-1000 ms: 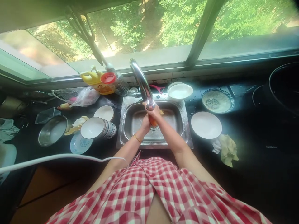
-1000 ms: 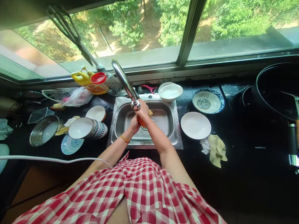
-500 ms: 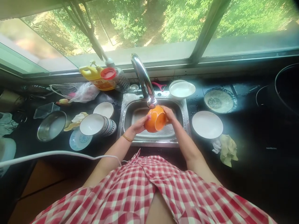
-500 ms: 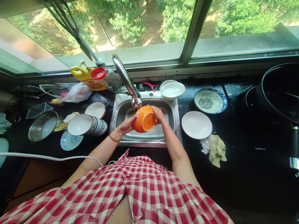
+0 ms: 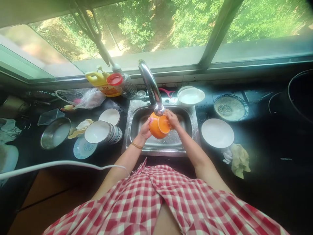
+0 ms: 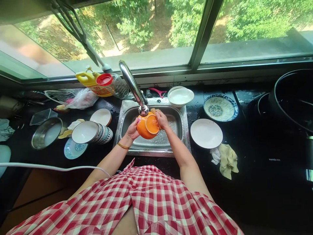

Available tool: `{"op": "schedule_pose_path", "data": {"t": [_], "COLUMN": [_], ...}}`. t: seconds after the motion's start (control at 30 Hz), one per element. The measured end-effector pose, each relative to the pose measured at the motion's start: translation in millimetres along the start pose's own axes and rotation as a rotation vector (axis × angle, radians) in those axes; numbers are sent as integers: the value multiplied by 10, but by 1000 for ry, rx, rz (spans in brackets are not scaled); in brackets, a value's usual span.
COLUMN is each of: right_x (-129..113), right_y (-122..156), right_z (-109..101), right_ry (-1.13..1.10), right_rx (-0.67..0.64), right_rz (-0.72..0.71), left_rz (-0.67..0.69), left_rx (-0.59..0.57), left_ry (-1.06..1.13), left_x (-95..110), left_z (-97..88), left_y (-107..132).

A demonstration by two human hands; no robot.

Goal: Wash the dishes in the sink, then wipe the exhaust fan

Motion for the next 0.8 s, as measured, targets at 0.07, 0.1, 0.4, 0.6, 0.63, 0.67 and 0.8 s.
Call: {"op": "schedule_pose_path", "data": {"t": [0.07, 0.1, 0.4, 0.6, 0.63, 0.67, 0.8], "right_x": [162, 175, -247, 143, 149, 130, 25], "right_y": [214, 364, 456, 416, 513, 601, 636], "right_z": [-47, -41, 263, 85, 112, 151, 220], "right_ry": [25, 55, 254, 226, 225, 225, 264], "right_rx": [137, 199, -1, 1, -5, -18, -59], "right_rz": [33, 8, -339, -160, -191, -240, -388], "left_rz": [49, 66, 25, 72, 67, 53, -21], "left_rx": [38, 59, 105, 22, 28, 42, 57], "left_ry": [79, 103, 60, 35, 35, 36, 49], "left_x": [154, 210, -82, 18, 25, 14, -127], "left_z": [25, 34, 130, 123, 95, 61, -11], "left_y": [-50, -83, -215, -147, -142, -138, -111]}}
Point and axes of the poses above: each hand's wrist, its own y-axis away from the middle knuckle, its own z-axis out of the palm, x = y × z, the point moved 7 cm from there along -y, towards the middle knuckle, and after that the axes turned 2 degrees about x, right-handed, at the moved point
